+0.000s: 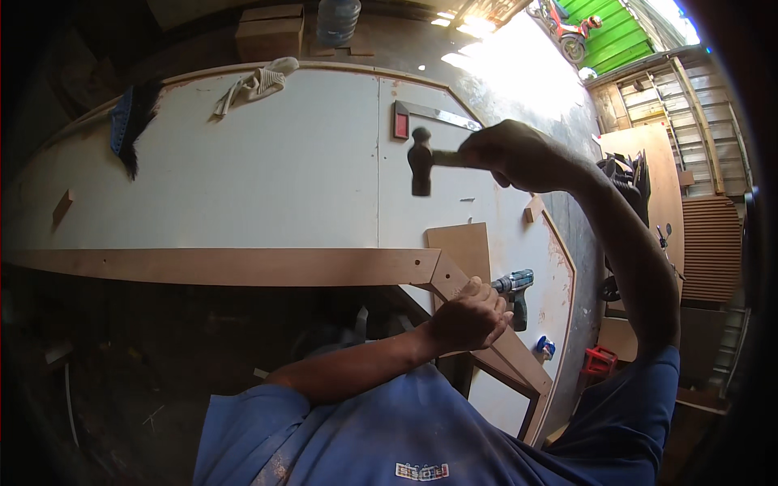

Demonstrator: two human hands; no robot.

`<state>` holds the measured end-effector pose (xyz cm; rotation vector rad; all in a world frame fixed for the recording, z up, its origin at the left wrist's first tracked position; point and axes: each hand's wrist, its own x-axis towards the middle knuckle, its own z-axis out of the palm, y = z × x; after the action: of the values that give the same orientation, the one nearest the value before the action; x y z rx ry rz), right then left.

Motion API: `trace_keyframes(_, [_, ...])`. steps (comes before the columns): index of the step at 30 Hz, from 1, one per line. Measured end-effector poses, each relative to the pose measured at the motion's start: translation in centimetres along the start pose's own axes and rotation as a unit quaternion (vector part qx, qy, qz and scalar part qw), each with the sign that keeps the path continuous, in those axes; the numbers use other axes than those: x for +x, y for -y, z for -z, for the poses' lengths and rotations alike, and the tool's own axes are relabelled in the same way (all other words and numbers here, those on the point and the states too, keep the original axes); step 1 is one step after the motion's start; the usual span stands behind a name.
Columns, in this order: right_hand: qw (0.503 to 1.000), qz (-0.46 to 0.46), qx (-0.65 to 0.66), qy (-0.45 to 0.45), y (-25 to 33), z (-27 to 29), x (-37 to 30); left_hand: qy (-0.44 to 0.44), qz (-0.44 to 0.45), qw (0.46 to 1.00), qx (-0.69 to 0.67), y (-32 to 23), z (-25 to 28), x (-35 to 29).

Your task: The person aligns wooden pieces against a frame structure by hand, taps the joints with a hammer, and fits wooden panels into the frame.

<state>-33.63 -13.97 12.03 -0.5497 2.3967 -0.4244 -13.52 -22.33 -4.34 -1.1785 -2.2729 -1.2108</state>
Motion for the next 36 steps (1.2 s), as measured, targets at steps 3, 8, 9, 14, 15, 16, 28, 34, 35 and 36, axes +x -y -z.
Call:
trace_keyframes(3, [0.992,0.096,-0.048,0.066,-1.2,-1.9,1.4,0.013,0.001,1.0,0.022,0.6,0.1,0.0])
trace_keyframes(8, [0.982,-0.007,-0.035,0.183,-2.4,-1.3,1.3,0.033,-0.002,0.999,0.03,0.6,0.5,0.2])
trace_keyframes(9, [0.982,-0.005,-0.035,0.183,-2.3,-0.9,1.4,0.032,-0.006,0.999,0.04,0.7,0.5,0.2])
trace_keyframes(14, [0.997,-0.059,0.005,-0.054,-2.6,0.3,3.0,0.024,-0.012,0.999,0.033,0.6,0.1,0.2])
trace_keyframes(15, [0.995,-0.032,-0.014,-0.091,-2.4,-0.2,2.9,0.023,-0.011,0.999,0.037,0.5,0.0,0.1])
trace_keyframes(16, [0.953,0.219,-0.169,-0.125,-7.2,-2.4,2.9,0.023,-0.022,0.999,0.03,0.0,-0.1,0.3])
trace_keyframes(28, [0.989,-0.04,-0.013,-0.144,-3.8,0.9,3.4,0.027,-0.014,0.999,0.019,0.4,0.0,0.3])
trace_keyframes(34, [0.988,0.009,-0.061,0.139,-0.6,-1.6,0.8,0.031,0.0,0.999,0.02,0.4,0.3,0.1])
trace_keyframes(35, [0.989,0.036,-0.068,0.126,-1.2,-1.9,0.6,0.024,-0.001,1.0,0.019,0.3,0.2,0.2])
trace_keyframes(36, [0.989,0.062,-0.075,0.112,-1.8,-2.1,0.3,0.018,-0.003,1.0,0.017,0.2,0.1,0.3])
